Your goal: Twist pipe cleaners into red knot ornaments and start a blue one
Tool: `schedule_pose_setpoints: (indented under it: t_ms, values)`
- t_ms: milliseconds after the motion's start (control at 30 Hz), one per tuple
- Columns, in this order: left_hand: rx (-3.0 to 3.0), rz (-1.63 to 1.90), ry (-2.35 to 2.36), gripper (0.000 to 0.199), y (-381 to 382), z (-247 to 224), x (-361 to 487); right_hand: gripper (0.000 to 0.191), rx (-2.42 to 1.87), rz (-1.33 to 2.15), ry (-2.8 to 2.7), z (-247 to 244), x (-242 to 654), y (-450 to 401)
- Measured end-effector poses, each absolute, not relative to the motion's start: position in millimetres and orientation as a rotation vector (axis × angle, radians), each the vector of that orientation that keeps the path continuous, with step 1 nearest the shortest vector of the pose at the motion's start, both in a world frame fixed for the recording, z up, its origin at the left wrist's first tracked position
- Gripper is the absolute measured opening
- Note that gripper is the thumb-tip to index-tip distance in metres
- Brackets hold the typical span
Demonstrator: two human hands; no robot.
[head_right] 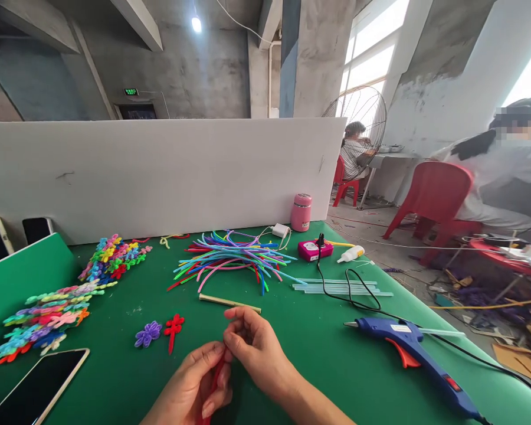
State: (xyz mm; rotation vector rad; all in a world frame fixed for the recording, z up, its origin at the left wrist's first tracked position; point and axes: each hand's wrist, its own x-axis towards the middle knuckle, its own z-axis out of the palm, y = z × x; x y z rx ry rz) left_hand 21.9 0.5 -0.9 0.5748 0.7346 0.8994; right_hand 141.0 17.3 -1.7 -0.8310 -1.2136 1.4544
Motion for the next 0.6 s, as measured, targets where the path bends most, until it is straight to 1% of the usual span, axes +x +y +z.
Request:
schedule_pose_setpoints:
  t_ms: [133, 267, 600]
  values:
    - [0.562, 0.863, 0.659, 0.021, 3.6, -4.1, 17.0, 0.034, -0.749, 1.553, -1.220, -1.3, 144.1, 17.6]
    - [0.572, 0.823, 0.622, 0.021, 5.1, -7.5, 14.3, 0.036, -0.674, 1.639, -1.190, -3.8, 146.8, 20.0]
    - [0.558, 0.789, 0.589, 0.022, 4.3, -17.4, 16.6, 0.039, -0.666, 1.710, -1.150, -7.1, 147.9, 21.3]
